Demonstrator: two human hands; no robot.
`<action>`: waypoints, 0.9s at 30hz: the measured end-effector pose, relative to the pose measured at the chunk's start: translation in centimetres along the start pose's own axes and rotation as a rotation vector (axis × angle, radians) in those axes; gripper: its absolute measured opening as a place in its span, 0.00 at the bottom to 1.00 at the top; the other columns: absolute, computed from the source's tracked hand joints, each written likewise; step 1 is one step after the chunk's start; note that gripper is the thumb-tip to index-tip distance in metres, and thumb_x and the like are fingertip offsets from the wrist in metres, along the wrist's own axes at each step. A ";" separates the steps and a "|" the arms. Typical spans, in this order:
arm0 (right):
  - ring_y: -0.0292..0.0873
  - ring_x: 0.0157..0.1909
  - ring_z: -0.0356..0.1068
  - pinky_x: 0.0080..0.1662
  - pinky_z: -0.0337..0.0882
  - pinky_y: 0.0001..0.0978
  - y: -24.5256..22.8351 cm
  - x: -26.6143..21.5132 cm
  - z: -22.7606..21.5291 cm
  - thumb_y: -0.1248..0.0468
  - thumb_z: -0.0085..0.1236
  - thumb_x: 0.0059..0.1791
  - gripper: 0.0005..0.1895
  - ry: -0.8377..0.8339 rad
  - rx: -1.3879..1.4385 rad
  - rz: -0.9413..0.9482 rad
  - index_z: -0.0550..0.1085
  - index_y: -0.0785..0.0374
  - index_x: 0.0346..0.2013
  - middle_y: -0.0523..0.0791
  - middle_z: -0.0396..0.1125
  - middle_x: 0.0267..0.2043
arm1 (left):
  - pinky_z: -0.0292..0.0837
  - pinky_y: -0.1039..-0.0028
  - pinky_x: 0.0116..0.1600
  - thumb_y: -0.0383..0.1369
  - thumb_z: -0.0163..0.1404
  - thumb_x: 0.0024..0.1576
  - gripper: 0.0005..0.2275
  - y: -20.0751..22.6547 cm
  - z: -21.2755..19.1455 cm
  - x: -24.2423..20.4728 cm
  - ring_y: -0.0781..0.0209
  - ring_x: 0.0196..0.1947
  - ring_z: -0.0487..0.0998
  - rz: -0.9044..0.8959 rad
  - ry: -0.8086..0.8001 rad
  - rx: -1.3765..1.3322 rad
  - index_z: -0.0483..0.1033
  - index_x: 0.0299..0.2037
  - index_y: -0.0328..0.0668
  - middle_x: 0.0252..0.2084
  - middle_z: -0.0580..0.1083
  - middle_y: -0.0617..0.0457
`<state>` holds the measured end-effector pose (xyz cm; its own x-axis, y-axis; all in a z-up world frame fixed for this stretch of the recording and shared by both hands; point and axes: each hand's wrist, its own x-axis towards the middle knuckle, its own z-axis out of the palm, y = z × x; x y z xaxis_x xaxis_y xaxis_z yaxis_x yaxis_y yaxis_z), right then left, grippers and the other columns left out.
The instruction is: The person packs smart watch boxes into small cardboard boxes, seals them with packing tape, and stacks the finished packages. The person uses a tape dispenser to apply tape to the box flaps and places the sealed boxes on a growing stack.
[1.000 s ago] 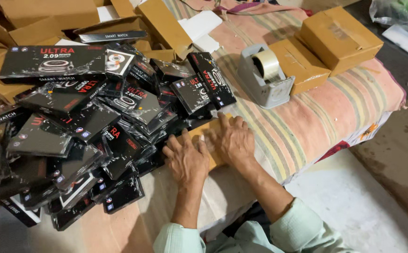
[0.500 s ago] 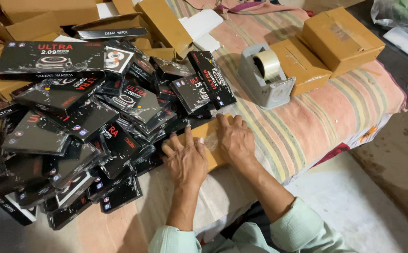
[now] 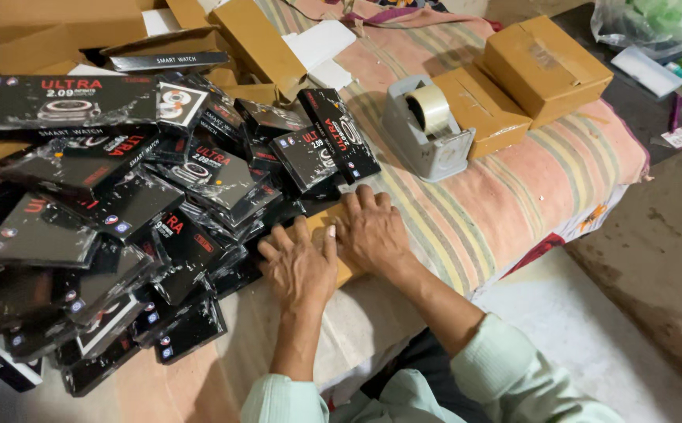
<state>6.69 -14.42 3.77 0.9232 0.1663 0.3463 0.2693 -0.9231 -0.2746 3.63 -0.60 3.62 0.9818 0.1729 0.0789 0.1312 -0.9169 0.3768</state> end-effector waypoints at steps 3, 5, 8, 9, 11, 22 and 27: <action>0.60 0.51 0.66 0.48 0.70 0.54 -0.6 0.5 0.0 0.53 0.53 0.50 0.21 -0.048 -0.017 0.047 0.70 0.62 0.53 0.53 0.64 0.53 | 0.69 0.46 0.49 0.50 0.41 0.61 0.22 -0.2 -0.1 0.4 0.38 0.54 0.65 -0.009 0.043 0.027 0.68 0.60 0.48 0.57 0.66 0.40; 0.59 0.50 0.67 0.48 0.71 0.53 -0.8 0.4 -0.2 0.58 0.51 0.49 0.19 -0.012 -0.002 0.030 0.71 0.60 0.53 0.52 0.65 0.54 | 0.69 0.47 0.50 0.45 0.42 0.63 0.18 -0.5 0.0 0.5 0.40 0.54 0.67 0.015 0.078 0.037 0.70 0.59 0.50 0.56 0.67 0.44; 0.60 0.47 0.67 0.47 0.71 0.52 -0.6 -0.3 -0.3 0.63 0.51 0.47 0.19 0.071 0.032 0.007 0.72 0.60 0.52 0.51 0.66 0.52 | 0.71 0.51 0.53 0.40 0.43 0.63 0.15 -0.7 0.3 -0.1 0.42 0.54 0.68 0.040 0.171 0.040 0.71 0.58 0.51 0.55 0.69 0.47; 0.60 0.46 0.67 0.45 0.70 0.52 -0.6 -0.3 -0.3 0.60 0.54 0.47 0.18 0.085 0.031 0.010 0.72 0.61 0.51 0.52 0.66 0.51 | 0.71 0.52 0.55 0.38 0.44 0.63 0.15 -0.7 0.3 -0.1 0.43 0.55 0.69 0.046 0.213 0.038 0.72 0.58 0.51 0.54 0.69 0.49; 0.61 0.45 0.68 0.44 0.70 0.52 -0.3 -0.4 -0.1 0.59 0.55 0.48 0.18 0.107 0.029 0.003 0.72 0.62 0.50 0.53 0.66 0.51 | 0.71 0.52 0.50 0.46 0.46 0.60 0.20 -0.7 0.2 -0.2 0.41 0.52 0.68 0.013 0.147 -0.015 0.70 0.57 0.44 0.53 0.68 0.43; 0.69 0.63 0.56 0.60 0.63 0.58 2.2 -0.3 -1.7 0.34 0.67 0.33 0.54 -0.192 0.077 -0.256 0.64 0.58 0.65 0.61 0.56 0.65 | 0.69 0.51 0.54 0.39 0.46 0.62 0.17 -1.0 0.1 -0.8 0.39 0.54 0.68 0.070 0.178 -0.043 0.72 0.59 0.44 0.58 0.69 0.43; 0.72 0.67 0.50 0.63 0.57 0.62 4.7 0.3 -5.2 0.38 0.73 0.28 0.62 -0.312 0.063 -0.560 0.58 0.57 0.70 0.65 0.53 0.66 | 0.67 0.54 0.59 0.34 0.47 0.61 0.18 -3.8 1.1 -0.3 0.38 0.58 0.68 0.244 0.233 -0.159 0.72 0.61 0.44 0.62 0.69 0.44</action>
<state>6.82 -20.48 7.21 0.6719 0.7190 0.1779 0.7405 -0.6466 -0.1834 3.02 2.41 1.15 0.9215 0.0501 0.3850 -0.1436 -0.8773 0.4579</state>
